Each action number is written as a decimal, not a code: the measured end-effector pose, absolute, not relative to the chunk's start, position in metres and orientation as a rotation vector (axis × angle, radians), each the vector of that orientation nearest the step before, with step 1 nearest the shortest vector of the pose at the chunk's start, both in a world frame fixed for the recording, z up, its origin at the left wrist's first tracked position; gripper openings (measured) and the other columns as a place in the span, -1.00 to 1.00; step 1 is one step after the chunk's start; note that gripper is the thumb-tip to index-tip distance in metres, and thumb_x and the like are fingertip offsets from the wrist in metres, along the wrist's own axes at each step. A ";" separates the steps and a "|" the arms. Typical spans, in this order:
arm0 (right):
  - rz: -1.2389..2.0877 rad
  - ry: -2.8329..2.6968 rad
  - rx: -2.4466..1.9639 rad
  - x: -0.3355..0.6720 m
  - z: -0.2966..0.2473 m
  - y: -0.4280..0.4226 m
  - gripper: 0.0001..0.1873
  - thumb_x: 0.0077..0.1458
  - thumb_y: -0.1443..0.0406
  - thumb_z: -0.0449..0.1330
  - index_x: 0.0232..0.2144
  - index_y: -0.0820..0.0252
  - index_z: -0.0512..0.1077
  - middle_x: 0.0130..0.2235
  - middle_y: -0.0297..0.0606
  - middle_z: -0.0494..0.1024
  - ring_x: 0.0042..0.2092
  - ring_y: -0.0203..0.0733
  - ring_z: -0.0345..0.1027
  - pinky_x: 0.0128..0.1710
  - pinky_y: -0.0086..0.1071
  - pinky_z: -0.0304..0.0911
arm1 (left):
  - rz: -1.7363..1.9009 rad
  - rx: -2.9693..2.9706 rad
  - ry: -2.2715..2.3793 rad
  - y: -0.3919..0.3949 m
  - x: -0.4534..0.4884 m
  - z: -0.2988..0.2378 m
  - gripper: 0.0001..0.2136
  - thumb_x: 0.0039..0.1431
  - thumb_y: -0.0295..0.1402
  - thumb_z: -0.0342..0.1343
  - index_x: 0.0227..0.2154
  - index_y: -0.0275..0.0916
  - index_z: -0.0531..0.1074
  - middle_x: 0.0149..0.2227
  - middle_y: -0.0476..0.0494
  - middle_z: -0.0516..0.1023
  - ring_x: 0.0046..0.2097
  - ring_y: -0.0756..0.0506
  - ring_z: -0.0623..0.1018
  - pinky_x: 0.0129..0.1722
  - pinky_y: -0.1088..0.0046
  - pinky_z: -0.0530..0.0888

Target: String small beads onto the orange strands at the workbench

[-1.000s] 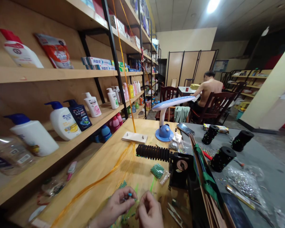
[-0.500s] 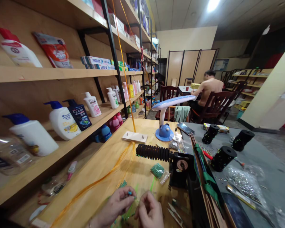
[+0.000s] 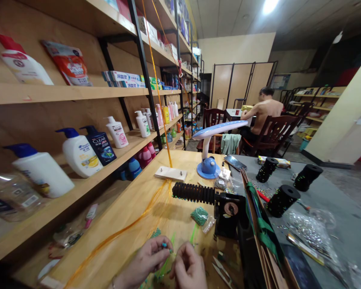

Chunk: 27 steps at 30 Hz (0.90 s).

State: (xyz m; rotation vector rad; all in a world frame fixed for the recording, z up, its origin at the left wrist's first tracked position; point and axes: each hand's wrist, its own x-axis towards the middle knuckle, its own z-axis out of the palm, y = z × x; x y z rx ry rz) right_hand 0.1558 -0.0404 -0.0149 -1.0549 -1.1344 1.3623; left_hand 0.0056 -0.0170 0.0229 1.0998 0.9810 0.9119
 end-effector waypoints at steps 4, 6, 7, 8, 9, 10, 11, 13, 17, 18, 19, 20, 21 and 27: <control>1.365 -1.133 -1.075 0.156 -0.012 -0.041 -0.54 0.04 -0.11 0.18 -0.52 0.10 0.19 -0.70 -0.49 0.36 -0.75 -0.50 -0.08 -0.76 -0.59 -0.18 | 0.904 1.105 0.978 -0.018 0.004 0.023 -0.62 -0.12 -0.05 0.35 -0.43 -0.28 0.48 -0.62 0.14 0.30 -0.59 0.09 0.20 -0.58 0.56 0.11; 1.347 -1.146 -1.078 0.157 -0.012 -0.040 -0.53 0.04 -0.12 0.17 -0.52 0.10 0.19 -0.70 -0.48 0.36 -0.74 -0.48 -0.08 -0.75 -0.57 -0.17 | 0.897 1.118 0.988 -0.018 0.004 0.023 -0.61 -0.13 -0.04 0.35 -0.42 -0.29 0.49 -0.60 0.13 0.32 -0.58 0.08 0.22 -0.57 0.56 0.12; 1.334 -1.156 -1.079 0.157 -0.012 -0.040 -0.53 0.04 -0.12 0.16 -0.52 0.10 0.20 -0.70 -0.47 0.37 -0.73 -0.47 -0.07 -0.75 -0.57 -0.15 | 0.895 1.122 0.990 -0.018 0.004 0.023 -0.60 -0.13 -0.03 0.35 -0.43 -0.29 0.49 -0.60 0.12 0.32 -0.58 0.08 0.22 -0.57 0.56 0.13; 1.320 -1.166 -1.079 0.158 -0.013 -0.040 -0.53 0.05 -0.13 0.16 -0.53 0.10 0.20 -0.70 -0.46 0.37 -0.72 -0.46 -0.05 -0.74 -0.56 -0.15 | 0.892 1.122 0.991 -0.018 0.004 0.023 -0.60 -0.13 -0.03 0.35 -0.43 -0.29 0.49 -0.60 0.13 0.32 -0.58 0.08 0.22 -0.57 0.56 0.13; 1.308 -1.174 -1.080 0.158 -0.014 -0.040 -0.52 0.05 -0.13 0.15 -0.53 0.10 0.21 -0.71 -0.45 0.36 -0.71 -0.44 -0.03 -0.73 -0.56 -0.15 | 0.889 1.121 0.991 -0.018 0.005 0.024 -0.60 -0.13 -0.03 0.35 -0.43 -0.29 0.49 -0.61 0.13 0.31 -0.58 0.08 0.21 -0.57 0.56 0.13; 1.301 -1.178 -1.080 0.158 -0.015 -0.041 -0.52 0.05 -0.14 0.14 -0.53 0.10 0.21 -0.71 -0.45 0.36 -0.70 -0.43 -0.01 -0.73 -0.56 -0.15 | 0.885 1.119 0.992 -0.017 0.005 0.024 -0.60 -0.13 -0.02 0.35 -0.43 -0.29 0.49 -0.61 0.14 0.30 -0.58 0.09 0.20 -0.57 0.56 0.13; 1.300 -1.178 -1.078 0.159 -0.016 -0.041 -0.51 0.05 -0.15 0.14 -0.53 0.10 0.21 -0.71 -0.44 0.36 -0.70 -0.43 -0.01 -0.73 -0.56 -0.16 | 0.884 1.119 0.995 -0.017 0.005 0.024 -0.60 -0.13 -0.02 0.34 -0.44 -0.29 0.48 -0.62 0.14 0.30 -0.59 0.09 0.20 -0.57 0.56 0.13; 1.314 -1.173 -1.068 0.159 -0.018 -0.041 -0.50 0.05 -0.17 0.12 -0.52 0.10 0.21 -0.70 -0.45 0.36 -0.71 -0.43 -0.04 -0.74 -0.56 -0.18 | 0.887 1.125 1.004 -0.017 0.006 0.024 -0.60 -0.13 -0.02 0.34 -0.44 -0.29 0.48 -0.63 0.15 0.29 -0.59 0.09 0.20 -0.57 0.56 0.13; 1.360 -1.161 -1.049 0.158 -0.019 -0.041 -0.48 0.04 -0.20 0.10 -0.50 0.10 0.19 -0.70 -0.48 0.35 -0.73 -0.47 -0.10 -0.75 -0.57 -0.18 | 0.896 1.132 0.999 -0.016 0.005 0.024 -0.58 -0.13 0.00 0.34 -0.43 -0.29 0.48 -0.62 0.14 0.30 -0.59 0.08 0.21 -0.57 0.56 0.13; 1.361 -1.159 -1.049 0.158 -0.019 -0.041 -0.47 0.04 -0.20 0.10 -0.50 0.10 0.19 -0.71 -0.48 0.35 -0.73 -0.47 -0.08 -0.75 -0.58 -0.18 | 0.893 1.132 0.998 -0.016 0.005 0.023 -0.58 -0.14 0.00 0.34 -0.43 -0.29 0.48 -0.62 0.14 0.30 -0.59 0.08 0.21 -0.58 0.55 0.12; 1.356 -1.157 -1.051 0.158 -0.018 -0.041 -0.47 0.03 -0.21 0.10 -0.51 0.10 0.19 -0.71 -0.48 0.35 -0.73 -0.47 -0.07 -0.74 -0.58 -0.16 | 0.890 1.130 1.000 -0.017 0.005 0.023 -0.58 -0.14 0.00 0.34 -0.43 -0.29 0.47 -0.63 0.14 0.30 -0.59 0.08 0.21 -0.58 0.55 0.12; 1.349 -1.155 -1.056 0.158 -0.018 -0.041 -0.47 0.02 -0.21 0.11 -0.51 0.10 0.19 -0.71 -0.47 0.35 -0.73 -0.46 -0.05 -0.74 -0.58 -0.15 | 0.886 1.129 1.002 -0.017 0.005 0.023 -0.58 -0.14 0.00 0.34 -0.43 -0.29 0.47 -0.63 0.13 0.31 -0.59 0.08 0.22 -0.58 0.55 0.12; 1.344 -1.153 -1.061 0.157 -0.017 -0.041 -0.47 0.02 -0.20 0.12 -0.52 0.10 0.18 -0.71 -0.47 0.35 -0.73 -0.46 -0.04 -0.73 -0.57 -0.14 | 0.884 1.127 1.004 -0.017 0.005 0.024 -0.58 -0.15 -0.01 0.34 -0.43 -0.29 0.47 -0.63 0.13 0.31 -0.59 0.08 0.22 -0.58 0.55 0.11; 1.372 -1.138 -1.051 0.157 -0.016 -0.042 -0.50 0.04 -0.17 0.14 -0.52 0.10 0.19 -0.73 -0.50 0.34 -0.73 -0.47 -0.08 -0.74 -0.57 -0.19 | 0.889 1.123 0.995 -0.016 0.007 0.027 -0.60 -0.14 -0.02 0.34 -0.44 -0.28 0.47 -0.63 0.14 0.29 -0.60 0.09 0.20 -0.58 0.54 0.11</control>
